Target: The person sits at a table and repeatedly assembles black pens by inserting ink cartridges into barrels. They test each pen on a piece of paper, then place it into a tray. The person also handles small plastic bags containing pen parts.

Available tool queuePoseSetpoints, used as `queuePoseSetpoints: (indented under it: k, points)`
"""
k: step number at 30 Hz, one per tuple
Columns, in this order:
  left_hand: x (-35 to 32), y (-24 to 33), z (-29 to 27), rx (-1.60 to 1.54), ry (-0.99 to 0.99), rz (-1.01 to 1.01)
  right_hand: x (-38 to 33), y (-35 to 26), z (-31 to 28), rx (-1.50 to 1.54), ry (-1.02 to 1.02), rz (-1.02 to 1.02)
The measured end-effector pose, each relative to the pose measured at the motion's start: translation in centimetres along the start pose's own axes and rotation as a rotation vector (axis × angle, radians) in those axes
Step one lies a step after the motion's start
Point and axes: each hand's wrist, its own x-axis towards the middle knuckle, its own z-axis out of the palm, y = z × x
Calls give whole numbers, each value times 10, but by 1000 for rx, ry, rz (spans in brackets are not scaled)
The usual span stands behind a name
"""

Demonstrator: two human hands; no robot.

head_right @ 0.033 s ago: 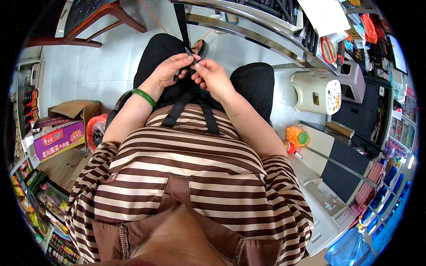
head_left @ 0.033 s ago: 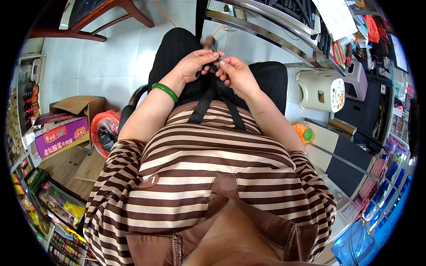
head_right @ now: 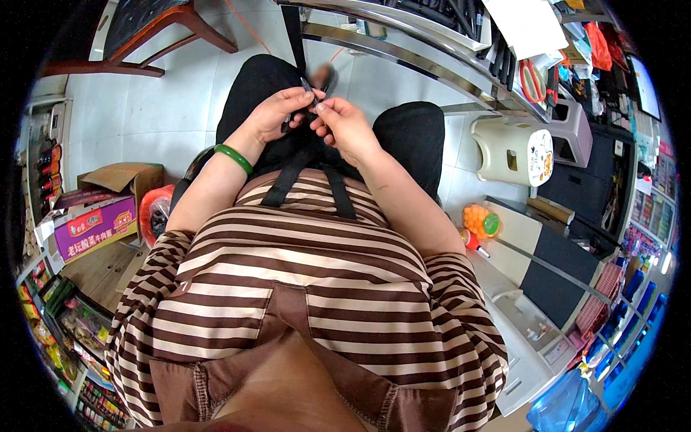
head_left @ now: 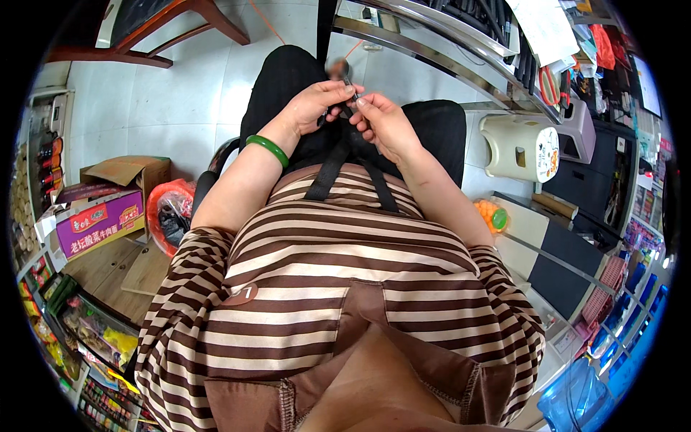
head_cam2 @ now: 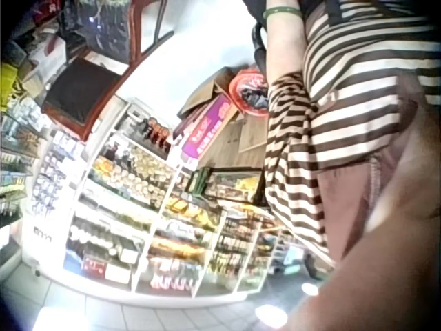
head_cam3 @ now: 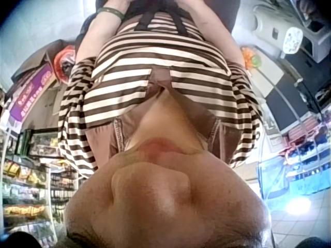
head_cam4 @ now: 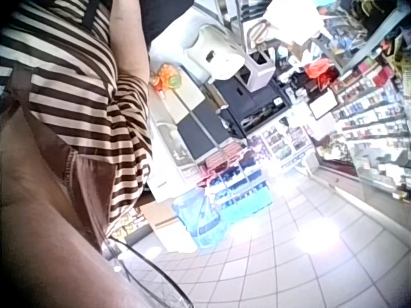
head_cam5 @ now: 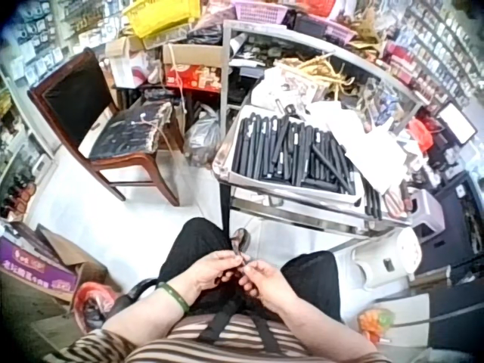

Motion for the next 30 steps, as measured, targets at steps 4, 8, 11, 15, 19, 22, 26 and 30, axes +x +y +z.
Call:
queuePoseSetpoints:
  k: [4, 8, 11, 15, 19, 22, 26, 30]
  points:
    - [1, -1, 0, 1, -33, -18, -2, 5, -8, 274, -110, 3]
    - [-1, -1, 0, 23, -65, -53, -14, 6, -11, 316, -174, 15]
    - [-2, -3, 5, 130, -153, -102, -29, 10, -15, 200, -195, 70]
    - [-6, -1, 13, 165, -175, -125, -48, 16, -19, -282, -220, 91]
    - [-5, -3, 19, 194, -152, -127, -53, 18, -20, -433, -135, 34]
    - [-5, -4, 21, 168, -134, -125, -53, 22, -21, -344, -90, 9]
    - [-5, -2, 23, 160, -111, -129, -53, 25, -20, -260, -41, -15]
    - [-5, -3, 24, 140, -85, -118, -54, 23, -17, -268, 26, -80]
